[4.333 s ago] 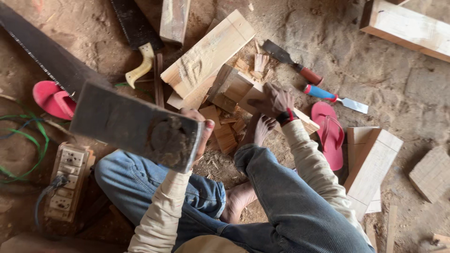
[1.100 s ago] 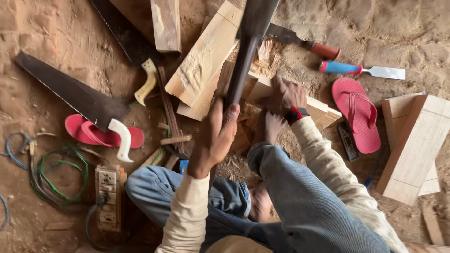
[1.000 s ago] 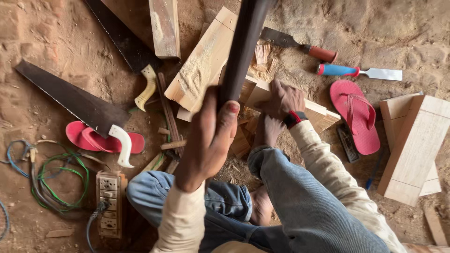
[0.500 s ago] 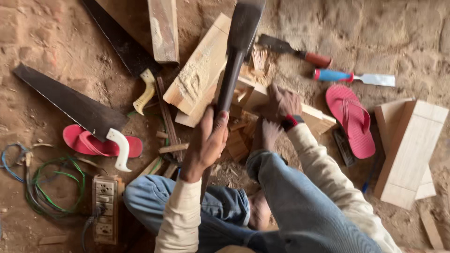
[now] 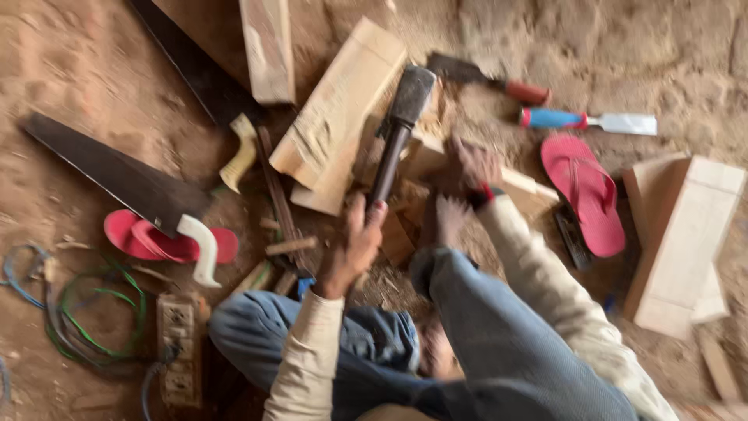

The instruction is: The person sits on the floor and uses a chisel and mallet to carve a rectangular wooden block. They repeatedly strike the chisel to remove wood shavings and shape the piece.

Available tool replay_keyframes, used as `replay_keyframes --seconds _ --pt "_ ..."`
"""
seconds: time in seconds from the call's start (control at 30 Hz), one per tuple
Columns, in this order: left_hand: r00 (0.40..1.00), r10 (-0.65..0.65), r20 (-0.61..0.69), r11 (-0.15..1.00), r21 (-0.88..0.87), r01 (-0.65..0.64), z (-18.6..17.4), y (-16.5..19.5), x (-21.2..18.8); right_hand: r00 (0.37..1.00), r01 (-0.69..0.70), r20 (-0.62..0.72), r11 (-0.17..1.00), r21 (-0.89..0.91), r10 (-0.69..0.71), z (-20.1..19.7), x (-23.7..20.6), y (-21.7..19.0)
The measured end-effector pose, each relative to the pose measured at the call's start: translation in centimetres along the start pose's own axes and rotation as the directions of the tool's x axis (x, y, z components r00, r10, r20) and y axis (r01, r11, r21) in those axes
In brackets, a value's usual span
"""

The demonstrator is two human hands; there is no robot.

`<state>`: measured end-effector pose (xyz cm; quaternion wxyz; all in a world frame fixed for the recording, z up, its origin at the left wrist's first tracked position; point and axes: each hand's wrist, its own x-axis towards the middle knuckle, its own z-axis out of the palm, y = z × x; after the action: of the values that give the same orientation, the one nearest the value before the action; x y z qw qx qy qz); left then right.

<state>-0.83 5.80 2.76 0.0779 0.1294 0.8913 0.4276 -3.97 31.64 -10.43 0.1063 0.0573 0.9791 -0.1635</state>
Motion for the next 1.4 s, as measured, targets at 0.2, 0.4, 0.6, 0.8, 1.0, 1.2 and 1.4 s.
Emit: replay_keyframes --seconds 0.2,0.4,0.6,0.8,1.0,1.2,1.4 --pt "0.962 0.003 0.274 0.787 -0.594 0.167 -6.6 4.3 2.1 0.994 0.055 -0.098 0.998 0.041 -0.050 0.1 -0.7 -0.1" --pt "0.978 0.194 0.082 0.834 -0.539 -0.120 -11.2 7.0 1.8 0.996 0.054 -0.078 0.998 0.025 -0.052 -0.5 -0.7 -0.6" --pt "0.868 -0.325 0.376 0.859 -0.267 0.437 -0.4 -2.6 0.0 0.997 0.027 -0.070 0.999 -0.026 -0.029 0.9 -0.6 0.7" --pt "0.879 -0.274 0.390 0.880 -0.267 0.393 1.3 -5.1 -1.4 0.985 0.073 -0.157 0.997 0.002 -0.072 1.4 -0.8 0.7" --pt "0.918 -0.108 0.380 0.782 -0.538 0.315 -5.5 3.7 2.2 0.995 0.037 -0.097 0.999 0.019 -0.035 -0.3 -0.4 -0.6" --pt "0.981 0.171 0.092 0.810 -0.580 -0.087 -10.4 7.0 1.3 0.997 0.025 -0.067 1.000 0.016 -0.024 -0.6 -0.8 -1.1" --pt "0.882 -0.221 0.416 0.727 -0.533 0.433 -2.4 2.8 1.1 1.000 -0.005 -0.022 1.000 -0.025 0.005 0.1 -0.2 -0.4"
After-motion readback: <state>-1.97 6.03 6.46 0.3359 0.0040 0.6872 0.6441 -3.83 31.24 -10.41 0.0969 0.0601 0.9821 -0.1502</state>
